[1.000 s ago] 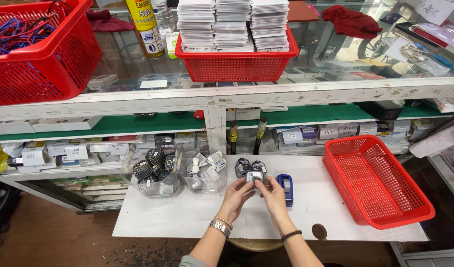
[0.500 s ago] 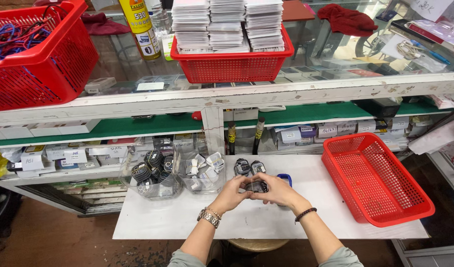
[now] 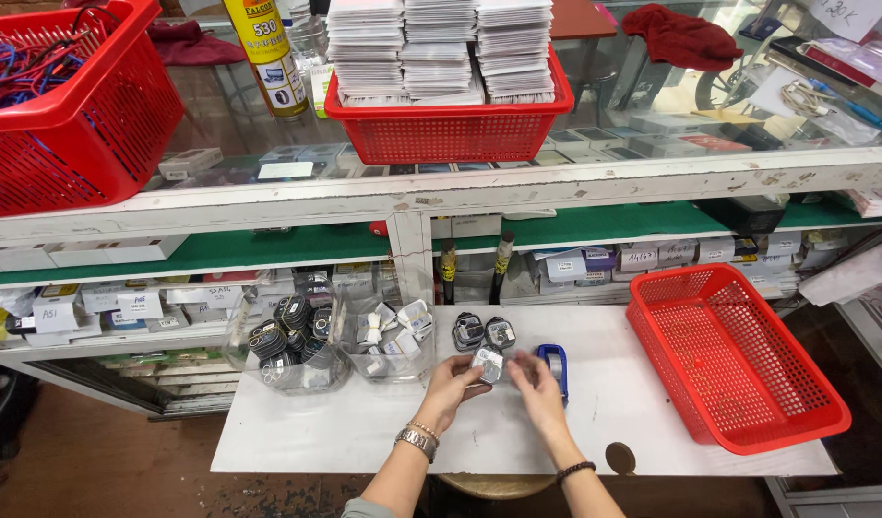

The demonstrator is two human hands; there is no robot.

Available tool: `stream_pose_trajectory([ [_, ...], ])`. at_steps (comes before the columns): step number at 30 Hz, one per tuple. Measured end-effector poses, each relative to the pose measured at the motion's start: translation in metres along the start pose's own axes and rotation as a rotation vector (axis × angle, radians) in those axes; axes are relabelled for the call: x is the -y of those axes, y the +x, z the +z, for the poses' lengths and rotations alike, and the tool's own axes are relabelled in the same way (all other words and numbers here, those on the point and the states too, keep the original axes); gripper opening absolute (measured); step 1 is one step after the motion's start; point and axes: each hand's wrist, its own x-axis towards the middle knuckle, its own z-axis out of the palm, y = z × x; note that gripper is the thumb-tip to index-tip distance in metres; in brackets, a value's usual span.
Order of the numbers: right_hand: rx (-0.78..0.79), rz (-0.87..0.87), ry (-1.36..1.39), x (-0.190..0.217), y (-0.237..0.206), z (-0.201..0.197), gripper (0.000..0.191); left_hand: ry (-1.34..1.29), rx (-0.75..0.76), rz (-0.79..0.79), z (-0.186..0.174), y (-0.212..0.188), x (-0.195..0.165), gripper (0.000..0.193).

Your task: The person stands at a shop counter picking up small electronic devices one at a time, pressing and handling each device with both hands, and setting it back on the counter. At the end the person lifts a red basket filled with red and blue cables and carries it.

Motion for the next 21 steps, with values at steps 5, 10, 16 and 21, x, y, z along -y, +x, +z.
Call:
stream_pose_trajectory([
  [5, 0.019, 0.105, -0.03, 0.011, 0.021, 0.011, 0.041, -0.035, -0.019, 0.005, 0.017, 0.012, -0.001, 0.045],
  [10, 0.031, 0.11, -0.25, 0.048, 0.065, 0.009, 0.032, 0.129, 0.057, 0.081, 0.03, 0.026, -0.008, 0.053],
  [16, -0.038, -0.076, -0.542, 0.057, 0.091, 0.013, 0.029, 0.431, 0.018, 0.229, 0.043, 0.029, -0.032, 0.06],
  [21, -0.16, -0.181, -0.854, 0.042, 0.092, 0.023, 0.026, 0.318, 0.043, 0.516, 0.024, 0.018, -0.093, 0.028],
])
